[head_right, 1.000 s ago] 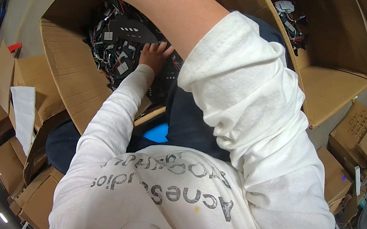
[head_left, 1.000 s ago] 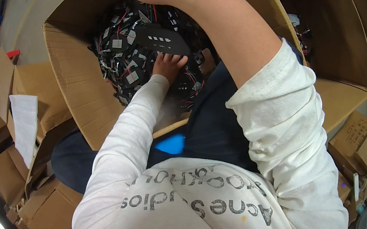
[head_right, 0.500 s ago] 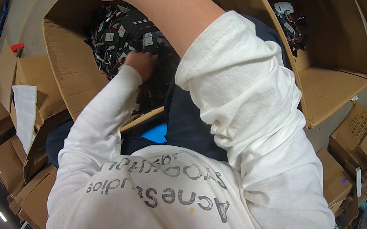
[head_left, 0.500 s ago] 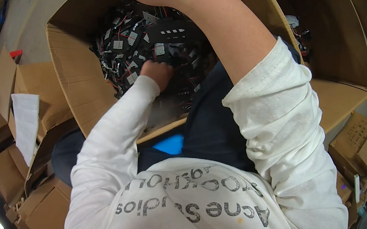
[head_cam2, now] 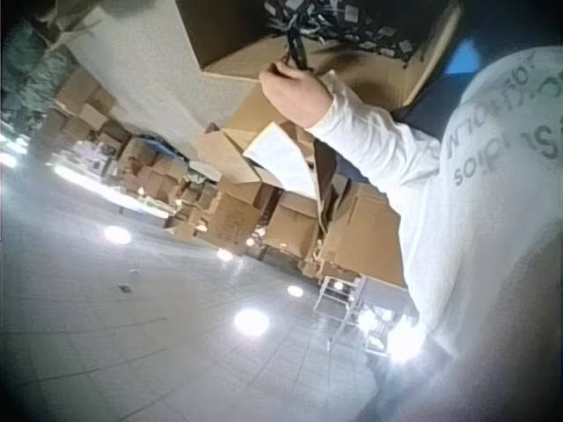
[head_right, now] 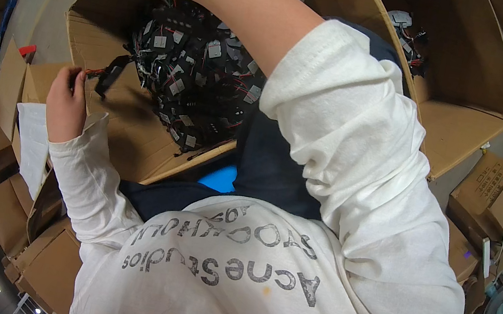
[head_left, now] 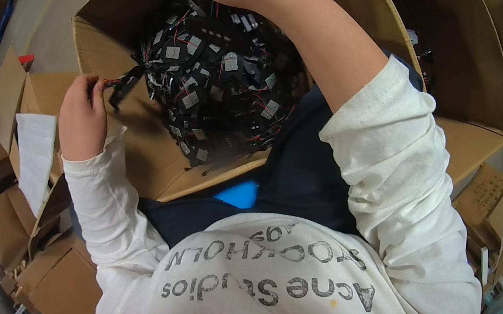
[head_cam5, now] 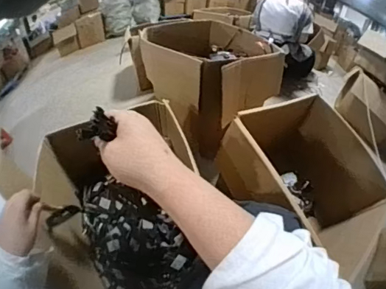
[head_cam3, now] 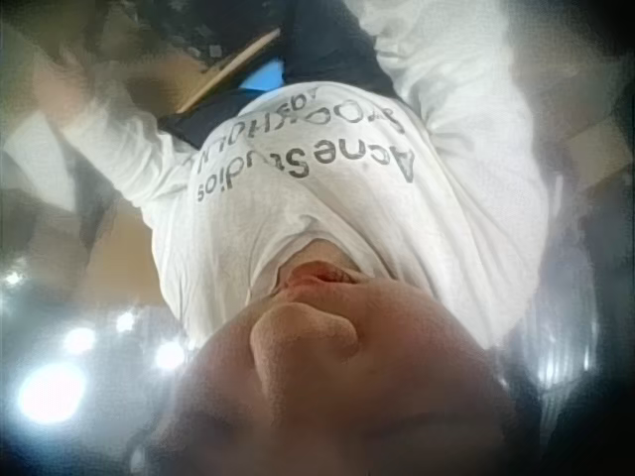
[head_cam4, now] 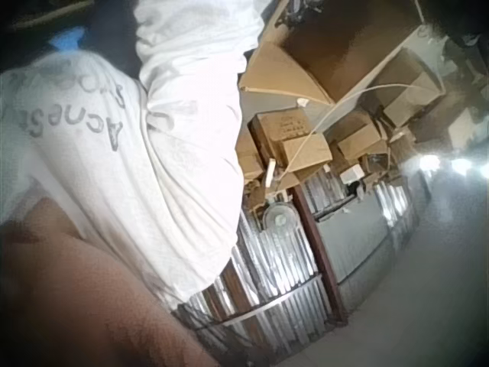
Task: The recorder is sorting various plastic and electronic components into cardboard boxes while sitting on the floor of a warehouse/factory.
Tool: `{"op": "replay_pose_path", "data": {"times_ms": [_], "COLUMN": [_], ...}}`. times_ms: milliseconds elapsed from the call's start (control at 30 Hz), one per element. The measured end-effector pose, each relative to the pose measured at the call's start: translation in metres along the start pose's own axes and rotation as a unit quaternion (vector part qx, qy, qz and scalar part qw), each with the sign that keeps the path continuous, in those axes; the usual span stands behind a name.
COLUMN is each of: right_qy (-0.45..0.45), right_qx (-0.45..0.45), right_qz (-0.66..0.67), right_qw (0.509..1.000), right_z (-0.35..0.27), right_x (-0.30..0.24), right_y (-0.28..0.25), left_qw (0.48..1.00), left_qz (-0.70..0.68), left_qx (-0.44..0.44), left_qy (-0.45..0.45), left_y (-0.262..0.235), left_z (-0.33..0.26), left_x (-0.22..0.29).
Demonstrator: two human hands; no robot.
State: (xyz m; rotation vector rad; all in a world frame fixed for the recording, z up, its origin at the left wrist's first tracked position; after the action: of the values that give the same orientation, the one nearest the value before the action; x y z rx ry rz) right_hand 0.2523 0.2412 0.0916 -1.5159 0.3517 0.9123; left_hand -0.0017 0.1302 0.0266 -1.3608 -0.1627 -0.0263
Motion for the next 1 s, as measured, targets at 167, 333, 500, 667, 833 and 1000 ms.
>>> {"op": "replay_pose_path", "data": {"times_ms": [167,333,500,667,833,1000], "right_qy": [-0.171,-0.179,-0.138,-0.154,-0.093,-0.1], "right_qx": [-0.131,-0.294,-0.213,-0.063,-0.061,0.037], "right_qz": [0.144,0.148,0.09,0.107,0.203,0.271], "right_qw": [0.966,0.927,0.963,0.98,0.973,0.957], "right_z": [0.007,-0.012,0.003,0.034,0.02,0.03], "right_x": [0.019,0.01,0.026,0.054,0.055,0.066], "right_y": [0.037,0.068,0.044,0.019,-0.022,-0.021], "left_qw": [0.945,0.853,0.668,0.896,0.932,0.927], "left_qz": [-0.305,-0.513,-0.732,-0.378,-0.026,-0.193], "left_qx": [-0.094,-0.096,-0.101,-0.199,-0.355,-0.316], "left_qy": [-0.07,-0.011,-0.083,-0.123,-0.075,-0.067], "left_y": [-0.001,0.013,0.08,0.304,0.327,0.322], "left_z": [0.002,0.008,0.018,-0.023,-0.05,-0.051], "left_x": [0.041,0.075,0.064,0.05,0.116,0.11]}}
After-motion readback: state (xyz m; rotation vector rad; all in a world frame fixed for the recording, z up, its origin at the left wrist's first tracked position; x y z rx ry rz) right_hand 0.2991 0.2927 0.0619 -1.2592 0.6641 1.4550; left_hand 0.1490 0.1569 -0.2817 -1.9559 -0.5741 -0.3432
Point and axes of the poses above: each hand's wrist, its own z-axis towards the middle knuckle, its own y-axis out of the palm, x = y × z, the point moved 7 cm from there along z, towards the middle knuckle, and after that the axes turned 5 degrees about -y, right-handed, at the moved point
